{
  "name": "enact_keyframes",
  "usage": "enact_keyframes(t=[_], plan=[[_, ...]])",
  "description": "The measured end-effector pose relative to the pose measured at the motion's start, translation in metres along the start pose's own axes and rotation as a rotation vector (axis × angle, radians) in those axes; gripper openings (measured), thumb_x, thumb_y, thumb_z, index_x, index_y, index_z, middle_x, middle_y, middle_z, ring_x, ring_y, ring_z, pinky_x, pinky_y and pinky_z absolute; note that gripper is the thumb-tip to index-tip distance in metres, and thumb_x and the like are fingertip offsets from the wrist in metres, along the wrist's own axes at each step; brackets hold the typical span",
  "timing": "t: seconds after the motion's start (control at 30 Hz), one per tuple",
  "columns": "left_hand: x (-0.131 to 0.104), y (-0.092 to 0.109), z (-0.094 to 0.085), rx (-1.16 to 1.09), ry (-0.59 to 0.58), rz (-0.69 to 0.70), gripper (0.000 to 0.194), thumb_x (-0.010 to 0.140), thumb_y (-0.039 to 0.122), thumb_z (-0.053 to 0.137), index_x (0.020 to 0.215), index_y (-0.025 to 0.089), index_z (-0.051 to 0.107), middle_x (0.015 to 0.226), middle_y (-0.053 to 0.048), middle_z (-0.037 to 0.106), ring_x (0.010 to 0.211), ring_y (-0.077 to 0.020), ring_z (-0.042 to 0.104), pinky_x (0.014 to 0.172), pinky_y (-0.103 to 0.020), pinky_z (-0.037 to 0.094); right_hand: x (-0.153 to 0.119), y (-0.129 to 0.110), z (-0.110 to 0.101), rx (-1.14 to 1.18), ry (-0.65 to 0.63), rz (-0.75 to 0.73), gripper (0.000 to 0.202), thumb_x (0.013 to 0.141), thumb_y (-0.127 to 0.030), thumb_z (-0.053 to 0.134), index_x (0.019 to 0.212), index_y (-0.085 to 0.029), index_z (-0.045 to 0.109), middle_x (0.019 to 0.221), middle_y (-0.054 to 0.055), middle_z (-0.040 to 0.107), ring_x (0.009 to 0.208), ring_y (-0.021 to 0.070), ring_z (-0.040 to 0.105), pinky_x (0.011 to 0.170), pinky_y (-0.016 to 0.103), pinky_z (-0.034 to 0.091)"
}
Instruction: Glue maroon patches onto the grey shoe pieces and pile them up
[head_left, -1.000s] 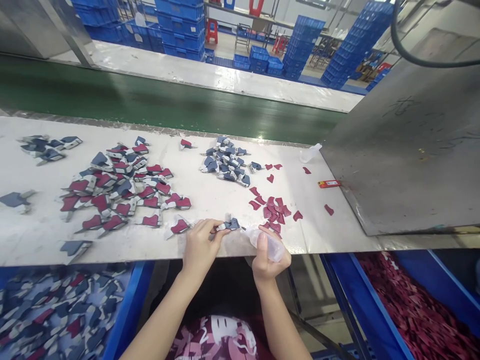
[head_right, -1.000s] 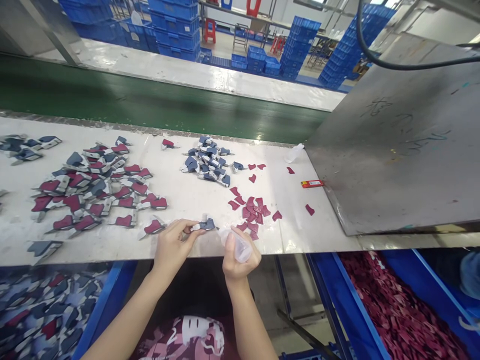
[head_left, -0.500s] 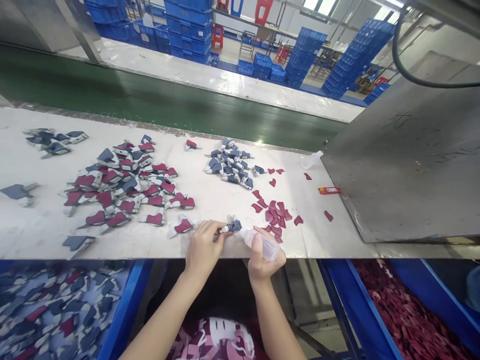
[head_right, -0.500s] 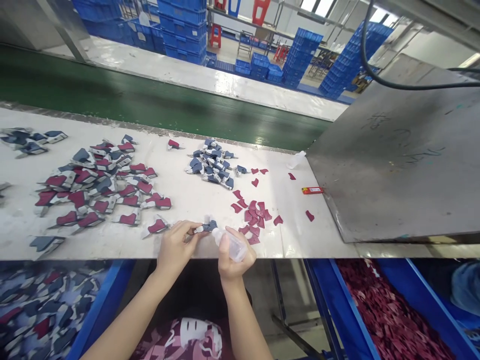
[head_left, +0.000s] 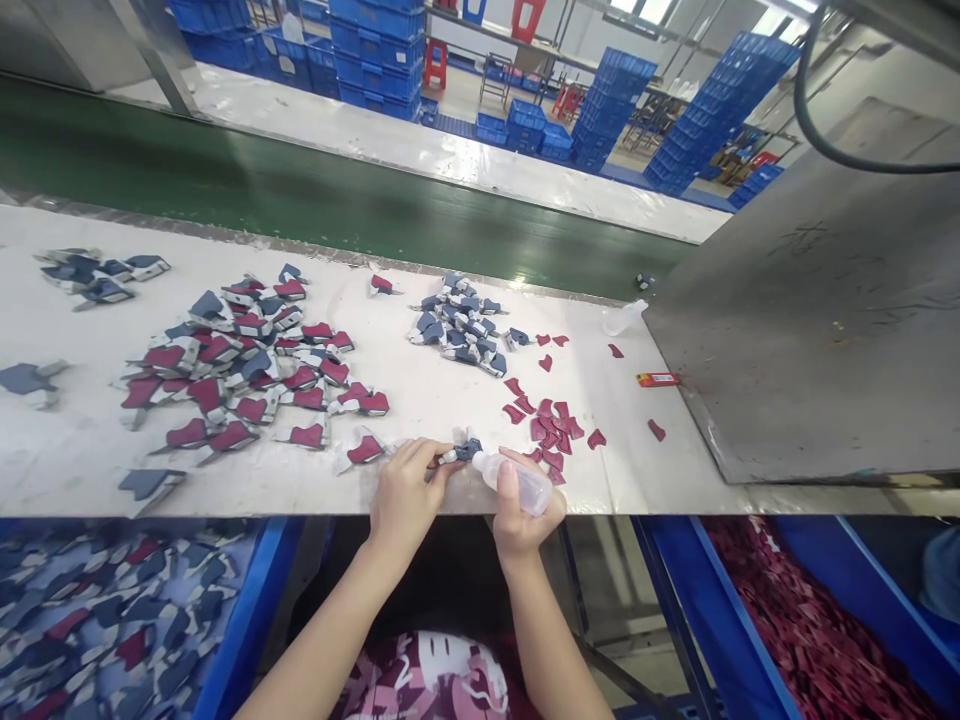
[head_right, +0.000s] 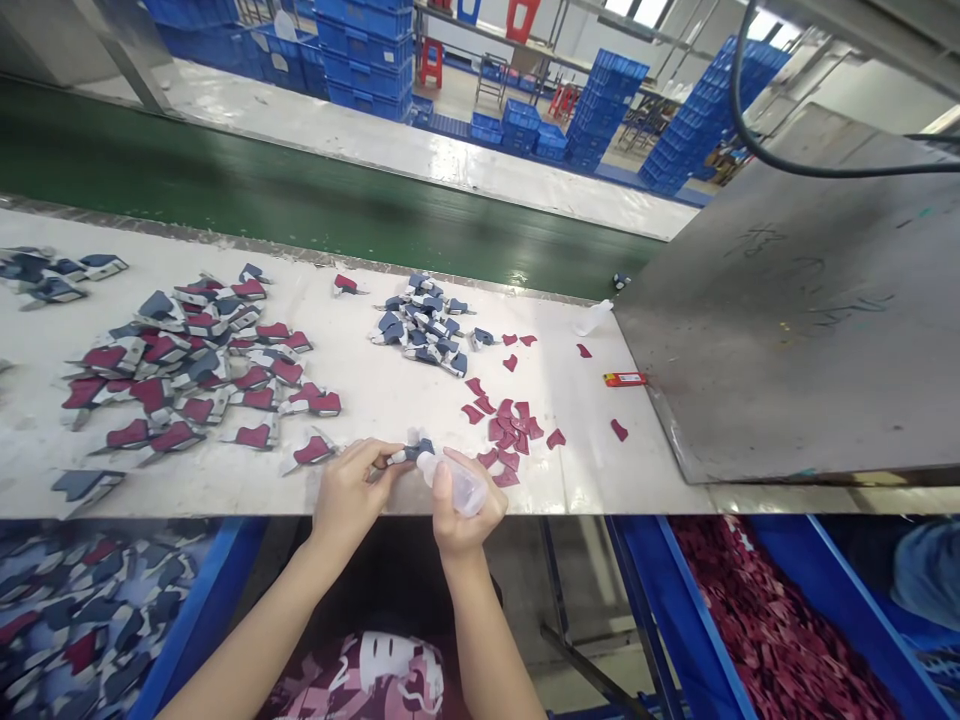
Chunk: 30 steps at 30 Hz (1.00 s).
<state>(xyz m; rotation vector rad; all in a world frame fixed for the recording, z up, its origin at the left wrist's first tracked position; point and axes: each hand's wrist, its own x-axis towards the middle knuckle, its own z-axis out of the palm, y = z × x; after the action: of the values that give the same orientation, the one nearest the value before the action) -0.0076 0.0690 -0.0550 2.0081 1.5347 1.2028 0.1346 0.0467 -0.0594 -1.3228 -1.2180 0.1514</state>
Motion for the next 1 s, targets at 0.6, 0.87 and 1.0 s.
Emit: enact_keyframes(t=[0.6,0.87,1.0], plan=[[0.001,0.001,0.0,-0.007,0.016,-0.013,0.01,0.088,0.028,0.065,0.088,0.019,0.069,0.072,-0.001,0.066,0.068,-0.0175,0.062,0.066,-0.03,0.049,-0.001,0.003,-0.007,0.107,0.242,0.191,0.02,0.087,-0.031,0.064,0.084,-0.013,0.073,0.079,0.009,0.073,0.073,0.0252,0.072,0.066,0.037,0.058],[0.0,-0.002,-0.002,-0.093,0.019,-0.112,0.013,0.082,0.032,0.072,0.09,0.022,0.073,0.075,0.0,0.069,0.067,-0.0166,0.063,0.065,-0.028,0.051,0.024,-0.003,0.003,0.144,0.028,0.31,0.036,0.076,-0.035,0.076,0.104,-0.017,0.062,0.1,0.009,0.071,0.092,0.0239,0.071,0.08,0.037,0.058],[-0.002,-0.003,-0.009,-0.203,0.03,-0.305,0.019,0.081,0.04,0.073,0.09,0.023,0.072,0.079,0.0,0.073,0.06,-0.0151,0.065,0.06,-0.026,0.053,0.04,-0.004,0.023,0.141,-0.187,0.32,0.044,0.071,-0.032,0.08,0.106,-0.02,0.056,0.106,0.008,0.073,0.098,0.0226,0.071,0.087,0.036,0.057]])
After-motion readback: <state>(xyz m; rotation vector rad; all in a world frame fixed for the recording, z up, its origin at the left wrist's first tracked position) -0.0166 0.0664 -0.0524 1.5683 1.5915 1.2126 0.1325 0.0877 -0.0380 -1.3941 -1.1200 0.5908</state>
